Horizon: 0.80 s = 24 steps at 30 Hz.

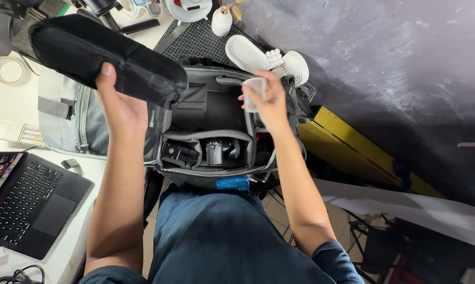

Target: The person attaches a lens cap to a camera, places the camera and several small accessory cases into a backpack, and سپس zips the backpack closed.

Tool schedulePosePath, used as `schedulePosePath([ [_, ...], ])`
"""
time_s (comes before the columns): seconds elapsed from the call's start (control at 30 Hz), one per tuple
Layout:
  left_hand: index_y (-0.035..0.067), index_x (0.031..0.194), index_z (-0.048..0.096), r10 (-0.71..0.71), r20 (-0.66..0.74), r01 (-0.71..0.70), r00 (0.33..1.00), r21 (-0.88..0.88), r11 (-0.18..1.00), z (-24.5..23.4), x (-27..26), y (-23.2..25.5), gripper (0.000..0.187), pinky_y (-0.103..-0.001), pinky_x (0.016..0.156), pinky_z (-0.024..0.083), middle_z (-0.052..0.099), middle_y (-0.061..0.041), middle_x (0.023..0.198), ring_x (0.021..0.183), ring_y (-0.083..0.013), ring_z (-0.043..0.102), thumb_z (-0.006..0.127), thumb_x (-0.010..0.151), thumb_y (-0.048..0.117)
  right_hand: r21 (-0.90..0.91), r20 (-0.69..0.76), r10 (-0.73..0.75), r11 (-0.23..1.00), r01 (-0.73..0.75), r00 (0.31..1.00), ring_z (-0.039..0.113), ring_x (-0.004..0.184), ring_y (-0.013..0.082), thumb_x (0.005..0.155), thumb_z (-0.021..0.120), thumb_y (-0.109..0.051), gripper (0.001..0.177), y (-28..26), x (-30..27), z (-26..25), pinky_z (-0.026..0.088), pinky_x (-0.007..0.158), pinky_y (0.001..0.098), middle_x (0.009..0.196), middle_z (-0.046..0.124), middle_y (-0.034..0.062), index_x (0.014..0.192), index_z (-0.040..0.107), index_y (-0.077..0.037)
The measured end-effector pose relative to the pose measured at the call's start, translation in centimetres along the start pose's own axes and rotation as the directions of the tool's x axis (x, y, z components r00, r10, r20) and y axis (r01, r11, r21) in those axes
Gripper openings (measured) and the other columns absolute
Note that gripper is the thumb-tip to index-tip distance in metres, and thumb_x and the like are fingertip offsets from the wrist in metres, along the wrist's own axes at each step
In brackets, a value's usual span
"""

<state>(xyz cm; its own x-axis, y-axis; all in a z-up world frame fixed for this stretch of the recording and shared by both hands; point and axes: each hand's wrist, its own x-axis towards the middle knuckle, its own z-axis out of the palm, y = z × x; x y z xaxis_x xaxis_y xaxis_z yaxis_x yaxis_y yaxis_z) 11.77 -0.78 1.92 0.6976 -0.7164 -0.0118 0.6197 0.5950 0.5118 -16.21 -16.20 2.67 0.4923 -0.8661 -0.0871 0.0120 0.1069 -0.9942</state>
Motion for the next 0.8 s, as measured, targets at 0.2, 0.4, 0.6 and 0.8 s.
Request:
schedulePosePath([
  [0.2,-0.003,0.146,0.050,-0.066,0.160,0.070,0.985,-0.024,0.997,2.3,-0.8,0.8,0.065,-0.040,0.113,0.047,0.062,-0.013,0.138,0.126,-0.0265,0.060,0.071,0.103,0.041,0.424,-0.045,0.108,0.902,-0.079,0.993,0.070,0.082,0.0262,0.099,0.048,-0.027,0.043,-1.1,-0.4,-4.9,0.059,0.071,0.0382,0.109,0.072,0.0227,0.131,0.054,0.000],
  [0.4,-0.002,0.149,0.046,-0.170,0.259,0.144,0.951,0.118,0.983,5.2,-2.0,-1.7,0.066,-0.052,0.120,0.052,0.061,-0.018,0.143,0.131,-0.0376,0.064,0.071,0.099,0.033,0.215,-0.052,0.130,0.970,-0.116,0.990,0.068,0.104,0.0238,0.100,0.052,-0.022,0.034,-0.2,-5.3,-6.7,0.057,0.089,0.0359,0.119,0.069,0.0170,0.128,0.057,-0.003],
  [0.6,-0.006,0.147,0.047,-0.275,0.320,0.200,0.907,0.246,0.948,6.9,-3.5,-5.1,0.056,-0.049,0.115,0.056,0.060,-0.021,0.146,0.126,-0.0361,0.066,0.069,0.097,0.008,-0.434,0.044,-0.190,0.881,0.190,0.981,0.065,0.113,0.0248,0.083,0.086,-0.001,0.041,0.9,-10.7,-7.1,0.058,0.092,0.0347,0.123,0.059,0.0107,0.113,0.059,-0.003],
  [0.8,-0.002,0.151,0.039,-0.187,0.414,-0.055,0.891,0.506,0.861,7.2,-4.0,-6.9,0.068,-0.044,0.121,0.052,0.062,-0.018,0.147,0.136,-0.0316,0.063,0.075,0.094,-0.003,-0.846,0.054,-0.240,0.505,0.172,0.969,0.065,0.101,0.0299,0.075,0.090,-0.012,0.039,3.2,-12.5,-6.3,0.056,0.083,0.0369,0.121,0.059,0.0125,0.103,0.065,-0.003],
])
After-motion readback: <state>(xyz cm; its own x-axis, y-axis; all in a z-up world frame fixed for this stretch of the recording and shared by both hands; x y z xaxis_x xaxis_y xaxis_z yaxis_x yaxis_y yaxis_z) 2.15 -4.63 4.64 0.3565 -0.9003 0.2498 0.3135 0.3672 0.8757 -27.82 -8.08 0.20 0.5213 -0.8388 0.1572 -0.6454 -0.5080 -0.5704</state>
